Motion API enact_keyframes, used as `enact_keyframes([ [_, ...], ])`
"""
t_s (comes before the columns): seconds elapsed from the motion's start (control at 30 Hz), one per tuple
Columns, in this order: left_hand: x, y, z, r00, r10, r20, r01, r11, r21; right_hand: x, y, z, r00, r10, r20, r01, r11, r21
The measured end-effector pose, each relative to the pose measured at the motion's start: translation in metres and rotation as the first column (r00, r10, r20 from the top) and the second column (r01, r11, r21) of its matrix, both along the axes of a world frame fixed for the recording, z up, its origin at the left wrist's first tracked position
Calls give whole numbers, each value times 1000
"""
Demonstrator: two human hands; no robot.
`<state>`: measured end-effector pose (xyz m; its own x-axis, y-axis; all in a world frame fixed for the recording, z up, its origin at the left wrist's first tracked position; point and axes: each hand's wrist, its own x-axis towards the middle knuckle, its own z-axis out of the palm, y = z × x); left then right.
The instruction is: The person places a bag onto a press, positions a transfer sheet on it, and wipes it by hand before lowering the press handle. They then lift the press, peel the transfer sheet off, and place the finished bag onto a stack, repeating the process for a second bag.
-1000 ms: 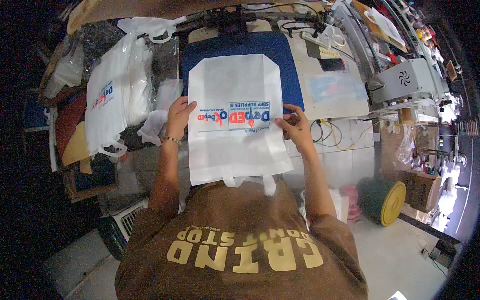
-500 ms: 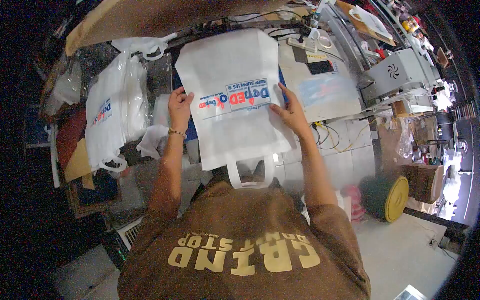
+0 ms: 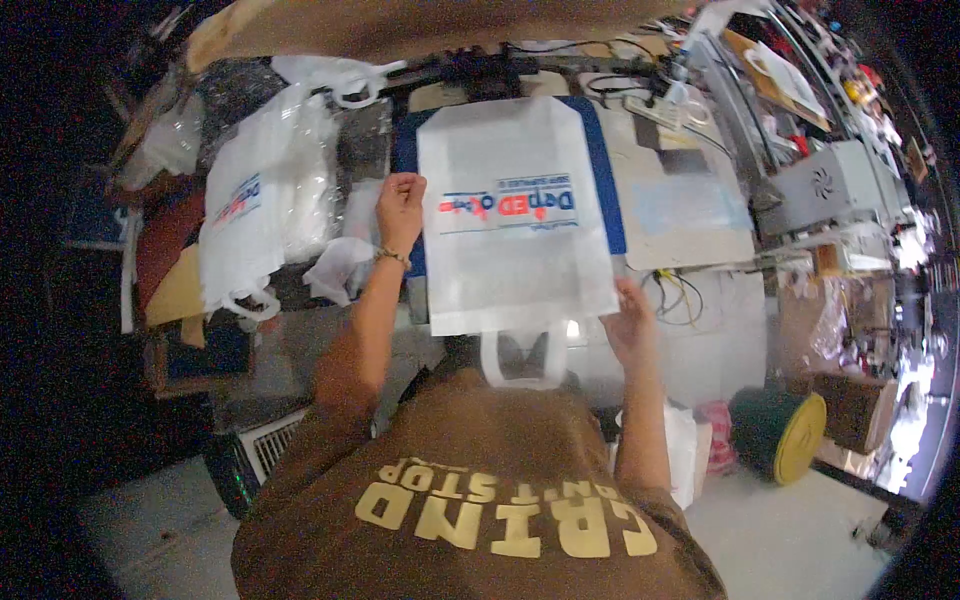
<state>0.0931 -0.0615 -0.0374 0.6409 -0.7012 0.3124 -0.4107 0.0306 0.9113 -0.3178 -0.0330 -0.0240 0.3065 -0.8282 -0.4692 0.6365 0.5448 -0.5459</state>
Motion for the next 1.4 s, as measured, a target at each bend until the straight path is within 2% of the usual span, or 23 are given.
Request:
enact_keyframes([
  [0.07, 27, 22, 0, 977, 70, 203, -69, 998, -13, 8, 19, 4, 999, 36, 37, -37, 999, 27],
  [0.13, 82, 58, -36, 771, 129, 624, -268, 954, 134, 8, 37, -2, 997, 48, 63, -52, 997, 51],
  [0.17, 89, 79, -21, 740, 36, 672, -411, 815, 409, 5, 44, -18, 988, 137, -65, -142, 987, -71],
  [0.2, 89, 99, -7, 725, -74, 684, -525, 585, 619, 1, 46, -31, 958, 197, -209, -236, 955, -179],
  [0.23, 88, 109, -10, 714, -17, 700, -614, 464, 638, 6, 49, -36, 925, 187, -331, -271, 936, -227],
  [0.33, 96, 129, -27, 792, 113, 600, -578, 453, 678, 36, 48, -2, 721, 228, -654, -432, 886, -167],
  [0.37, 108, 134, -39, 806, 151, 573, -574, 440, 691, 41, 47, -1, 723, 207, -660, -413, 894, -172],
  [0.47, 167, 145, -72, 847, 193, 495, -504, 586, 634, 51, 38, 4, 748, 234, -621, -335, 941, -49],
  [0.53, 175, 155, -46, 802, 202, 563, -518, 706, 483, 56, 38, 16, 948, 139, -285, -108, 987, 122],
  [0.6, 165, 152, 9, 762, 211, 612, -516, 768, 379, 54, 43, -16, 938, 51, -343, -63, 998, -23],
  [0.67, 131, 143, 74, 776, 248, 580, -461, 850, 254, 57, 48, -11, 803, 267, -533, -334, 942, -32],
  [0.7, 116, 135, 93, 776, 245, 582, -459, 852, 254, 63, 50, 6, 804, 236, -547, -313, 948, -52],
  [0.77, 79, 107, 122, 788, 59, 613, -29, 998, -59, 62, 54, -33, 806, 217, -550, -301, 951, -66],
  [0.87, 8, 47, 101, 845, -212, 491, 235, 972, 16, 66, 55, -33, 787, 201, -583, -269, 963, -30],
  [0.93, -37, 6, 50, 779, -412, 472, 400, 907, 131, 65, 56, -43, 830, 164, -533, -221, 974, -44],
  [0.97, -67, -12, 24, 762, -456, 460, 428, 888, 171, 63, 54, -49, 752, 253, -608, -267, 961, 69],
  [1.0, -108, -23, 25, 773, -495, 398, 475, 866, 155, 60, 51, -52, 757, 249, -604, -270, 961, 57],
  [1.07, -163, -48, 10, 680, -572, 458, 599, 794, 104, 50, 49, -58, 711, 457, -534, -435, 883, 176],
  [1.17, -185, -57, 0, 669, -531, 519, 556, 822, 125, 35, 50, -143, 484, 560, -672, -588, 777, 224],
  [1.27, -133, -55, -15, 735, -357, 576, 386, 919, 77, 18, 45, -138, 329, 660, -676, -759, 610, 227],
  [1.3, -98, -55, -27, 776, -287, 561, 291, 953, 85, 13, 60, -157, 395, 533, -748, -808, 588, -8],
  [1.33, -64, -55, -39, 811, -218, 543, 197, 976, 97, 10, 58, -146, 387, 526, -757, -844, 532, -62],
  [1.4, -67, -37, -5, 874, -138, 466, 124, 990, 60, 4, 53, -119, 383, 508, -771, -894, 415, -171],
])
